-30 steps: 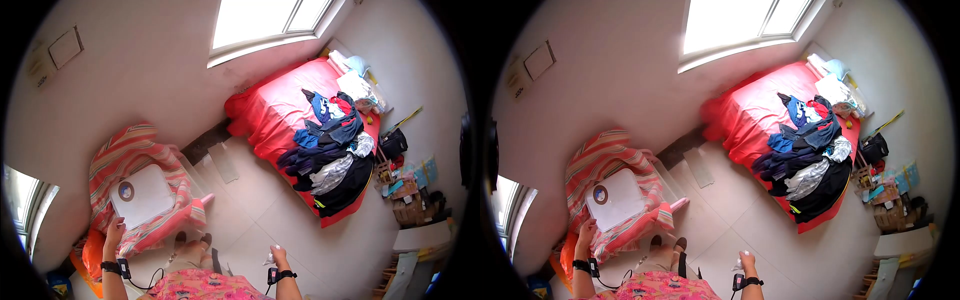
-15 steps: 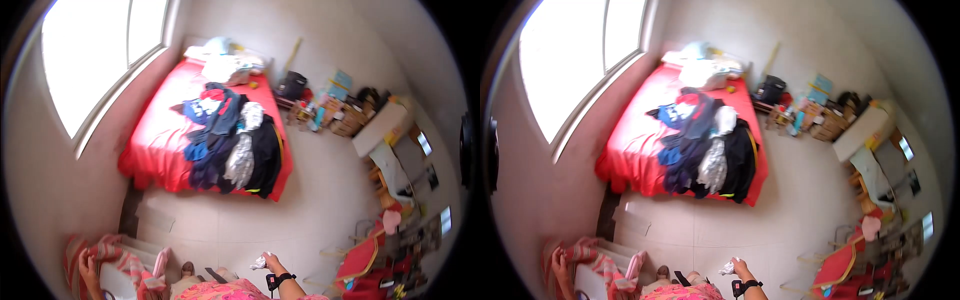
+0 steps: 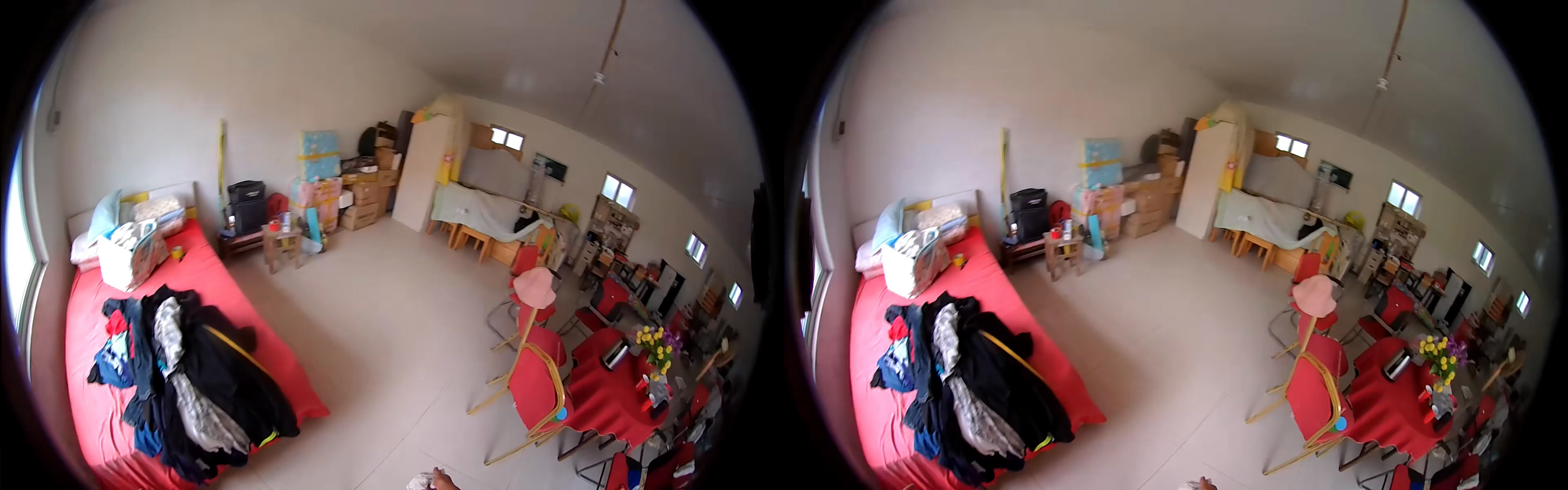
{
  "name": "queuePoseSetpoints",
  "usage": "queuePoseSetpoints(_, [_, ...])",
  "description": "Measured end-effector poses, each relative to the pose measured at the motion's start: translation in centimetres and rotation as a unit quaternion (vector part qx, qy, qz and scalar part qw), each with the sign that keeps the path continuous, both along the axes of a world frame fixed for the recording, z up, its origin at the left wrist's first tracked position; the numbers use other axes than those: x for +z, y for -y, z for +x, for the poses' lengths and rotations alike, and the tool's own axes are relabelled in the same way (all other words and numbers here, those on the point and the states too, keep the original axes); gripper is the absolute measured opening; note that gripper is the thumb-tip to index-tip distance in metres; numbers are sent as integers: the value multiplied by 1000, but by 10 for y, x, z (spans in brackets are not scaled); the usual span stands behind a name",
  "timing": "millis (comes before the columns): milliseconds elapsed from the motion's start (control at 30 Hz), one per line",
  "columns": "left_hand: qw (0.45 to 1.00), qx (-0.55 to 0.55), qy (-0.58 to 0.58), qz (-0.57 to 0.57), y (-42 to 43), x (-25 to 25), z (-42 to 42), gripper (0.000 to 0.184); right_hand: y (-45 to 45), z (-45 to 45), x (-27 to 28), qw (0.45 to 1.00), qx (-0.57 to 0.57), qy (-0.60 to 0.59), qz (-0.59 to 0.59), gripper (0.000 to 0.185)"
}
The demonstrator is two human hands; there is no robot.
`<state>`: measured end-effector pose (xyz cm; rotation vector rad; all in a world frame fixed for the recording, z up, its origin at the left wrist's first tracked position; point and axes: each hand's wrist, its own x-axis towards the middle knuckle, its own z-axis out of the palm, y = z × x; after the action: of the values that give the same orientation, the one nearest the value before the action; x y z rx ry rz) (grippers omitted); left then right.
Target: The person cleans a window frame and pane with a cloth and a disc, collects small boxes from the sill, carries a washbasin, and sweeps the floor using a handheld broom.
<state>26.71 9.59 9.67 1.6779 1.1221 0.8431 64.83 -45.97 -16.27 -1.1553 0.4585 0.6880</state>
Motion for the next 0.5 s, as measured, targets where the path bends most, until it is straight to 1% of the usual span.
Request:
queuePoseSetpoints(33, [999,-35,-1,5,-1,4,49,47,-13,9,41,998,-27,28,43,32])
queuePoseSetpoints(67, [997,-80,-1,6,1,8,99,48,-12,32,44,974,47,200,-99,28])
queuePoseSetpoints(133, [984,-176,10,12,9,11,204,49,-45,91,91,996,5,86,-29,19])
queuePoseSetpoints(167, [971,-238,20,17,18,13,261,50,-62,120,115,999,-22,28,2,19])
queuePoseSetpoints(200, [953,-300,30,21,33,14,314,51,-80,144,134,998,40,46,-1,18])
queuePoseSetpoints(233, [933,-358,38,22,53,21,365,51,-99,169,152,993,102,68,-3,20])
queuePoseSetpoints(267, [903,-428,38,20,77,32,411,58,-117,193,171,983,160,93,-5,26])
queuePoseSetpoints(300, [867,-496,39,16,101,43,457,65,-140,210,196,978,181,106,-25,27])
queuePoseSetpoints(333, [846,-530,18,57,131,60,490,67,-160,225,206,972,193,133,-14,28])
queuePoseSetpoints(367, [821,-562,1,103,156,70,525,69,-174,246,216,957,230,175,7,30])
queuePoseSetpoints(400, [775,-611,-18,157,169,69,560,74,-188,265,230,960,211,178,34,32])
queuePoseSetpoints(433, [765,-638,-22,79,179,54,594,79,-200,283,243,963,189,184,62,34])
queuePoseSetpoints(500, [713,-665,47,219,207,55,657,79,-207,332,270,936,203,157,240,40])
